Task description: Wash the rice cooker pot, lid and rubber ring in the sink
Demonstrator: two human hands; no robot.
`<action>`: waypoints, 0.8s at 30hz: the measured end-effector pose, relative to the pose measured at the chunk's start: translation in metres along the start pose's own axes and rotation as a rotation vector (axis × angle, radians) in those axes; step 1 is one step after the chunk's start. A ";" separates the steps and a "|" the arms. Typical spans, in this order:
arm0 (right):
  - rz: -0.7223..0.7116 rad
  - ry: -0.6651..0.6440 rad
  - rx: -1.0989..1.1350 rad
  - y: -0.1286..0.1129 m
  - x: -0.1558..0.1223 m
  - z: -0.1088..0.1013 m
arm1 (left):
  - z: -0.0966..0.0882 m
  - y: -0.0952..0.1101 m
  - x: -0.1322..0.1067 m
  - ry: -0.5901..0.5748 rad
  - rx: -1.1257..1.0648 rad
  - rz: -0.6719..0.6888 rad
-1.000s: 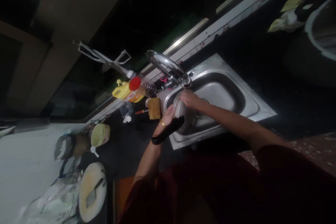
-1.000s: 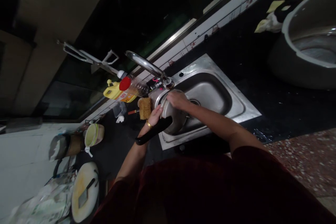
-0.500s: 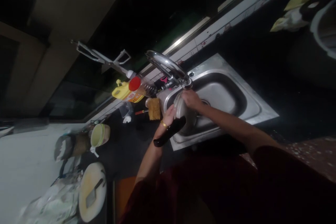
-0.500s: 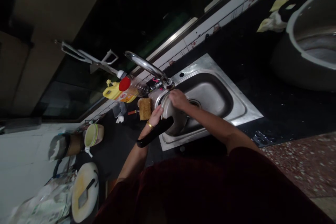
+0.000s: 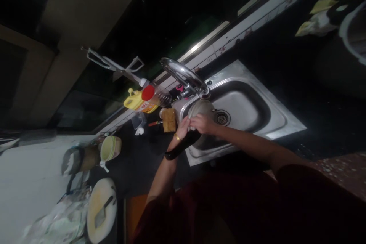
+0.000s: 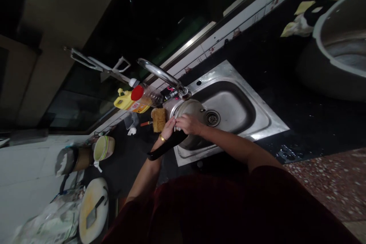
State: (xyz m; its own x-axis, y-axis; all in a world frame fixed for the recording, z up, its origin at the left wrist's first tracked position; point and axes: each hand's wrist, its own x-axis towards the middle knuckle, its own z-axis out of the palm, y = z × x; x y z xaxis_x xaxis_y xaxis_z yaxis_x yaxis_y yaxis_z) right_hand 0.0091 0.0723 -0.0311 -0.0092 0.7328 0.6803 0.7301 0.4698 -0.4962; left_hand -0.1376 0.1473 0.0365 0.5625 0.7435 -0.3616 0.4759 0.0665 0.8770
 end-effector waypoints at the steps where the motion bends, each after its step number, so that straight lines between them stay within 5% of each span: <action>1: 0.083 0.035 -0.040 0.008 0.000 -0.003 | 0.001 -0.001 0.000 0.003 0.010 0.007; 5: 0.432 0.180 -0.147 0.032 0.006 -0.016 | 0.010 0.000 0.000 0.095 0.038 -0.027; 11: 0.016 -0.053 -0.025 -0.020 -0.006 -0.005 | 0.010 0.004 -0.001 0.067 0.014 -0.051; 17: 0.480 0.123 -0.053 0.048 0.006 -0.013 | 0.004 0.002 -0.002 0.050 0.083 -0.037; 19: 0.515 0.151 -0.063 0.051 0.009 -0.014 | 0.004 0.002 -0.001 0.082 0.089 -0.052; 24: -0.009 -0.039 0.037 -0.014 0.000 -0.001 | 0.004 0.008 -0.002 0.082 0.070 -0.065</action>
State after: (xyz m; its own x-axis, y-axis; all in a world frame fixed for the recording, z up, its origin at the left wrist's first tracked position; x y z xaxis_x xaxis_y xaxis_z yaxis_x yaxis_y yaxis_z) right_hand -0.0001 0.0653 -0.0233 -0.0431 0.7466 0.6638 0.7041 0.4941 -0.5100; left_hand -0.1319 0.1435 0.0432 0.4736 0.7910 -0.3873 0.5573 0.0714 0.8272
